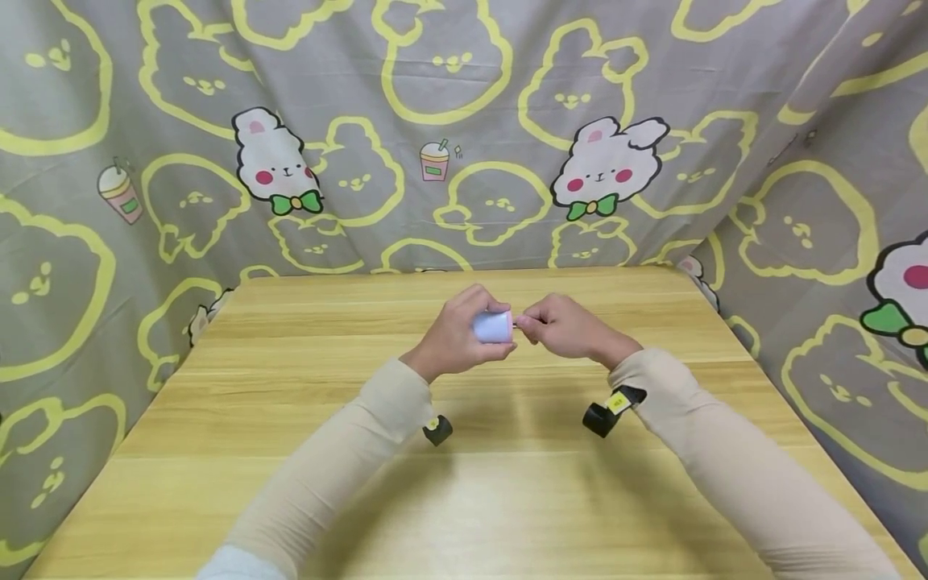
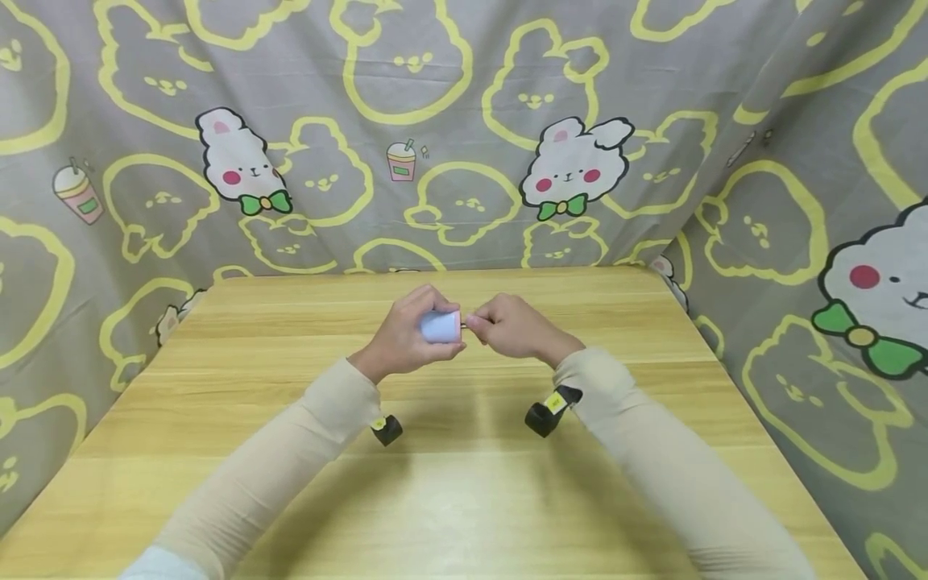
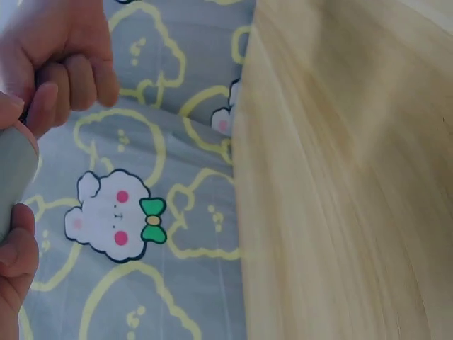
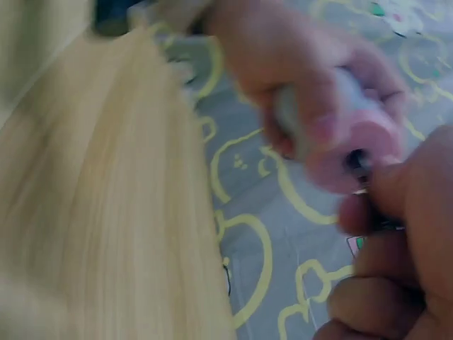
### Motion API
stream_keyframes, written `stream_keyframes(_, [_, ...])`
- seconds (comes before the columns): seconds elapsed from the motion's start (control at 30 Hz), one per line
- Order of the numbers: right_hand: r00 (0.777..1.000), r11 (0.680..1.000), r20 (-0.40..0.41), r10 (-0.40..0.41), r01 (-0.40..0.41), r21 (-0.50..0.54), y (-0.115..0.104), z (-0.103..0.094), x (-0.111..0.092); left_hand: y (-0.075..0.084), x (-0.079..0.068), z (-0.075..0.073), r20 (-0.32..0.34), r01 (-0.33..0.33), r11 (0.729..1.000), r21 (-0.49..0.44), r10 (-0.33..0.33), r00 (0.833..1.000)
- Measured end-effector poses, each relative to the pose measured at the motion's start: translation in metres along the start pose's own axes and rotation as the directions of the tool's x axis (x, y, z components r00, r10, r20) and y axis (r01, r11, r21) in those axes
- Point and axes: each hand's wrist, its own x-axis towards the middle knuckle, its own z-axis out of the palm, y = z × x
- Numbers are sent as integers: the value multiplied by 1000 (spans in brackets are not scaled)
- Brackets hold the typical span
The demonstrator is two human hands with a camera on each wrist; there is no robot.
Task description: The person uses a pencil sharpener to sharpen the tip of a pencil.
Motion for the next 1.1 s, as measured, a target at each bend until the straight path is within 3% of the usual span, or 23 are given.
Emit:
stream_keyframes(0.1, [991,991,68,115,-119,64,-2,-7,0,-2,0,2,-1,19,1000,-7,-19,1000])
stream_keyframes(0.27, [996,991,11,85,-86,105,0,-9,-5,-5,0,0,-17,61,998,-29,-62,998])
stream_keyframes(0.37, [998,995,-42,44,-40,86,2,-10,-10,-5,1,-3,-24,75,996,-37,-76,997])
stream_keyframes(0.43, [994,1000,-105,-28,29,2,5,-9,-14,-5,2,-5,-30,85,996,-37,-86,996])
stream_keyframes(0.5, [974,985,-176,-141,121,-122,10,-8,-17,-4,2,-6,-32,98,995,-37,-99,995])
stream_keyframes(0.53, [954,964,-208,-215,172,-204,13,-6,-19,-3,2,-7,-30,108,994,-36,-109,994])
stream_keyframes(0.6, [893,892,-254,-370,265,-367,19,-3,-20,-2,3,-8,-17,130,991,-40,-131,991])
stream_keyframes(0.77, [698,656,-258,-668,389,-647,31,4,-16,5,4,-7,55,188,980,-68,-185,981])
stream_keyframes(0.87, [610,551,-221,-761,427,-717,34,7,-11,8,5,-5,96,211,974,-88,-202,975])
stream_keyframes(0.93, [564,492,-192,-803,448,-746,36,8,-8,10,6,-5,115,217,971,-100,-205,972])
stream_keyframes(1.1, [448,378,-137,-883,507,-775,41,9,-4,10,4,-5,161,264,952,-157,-239,957])
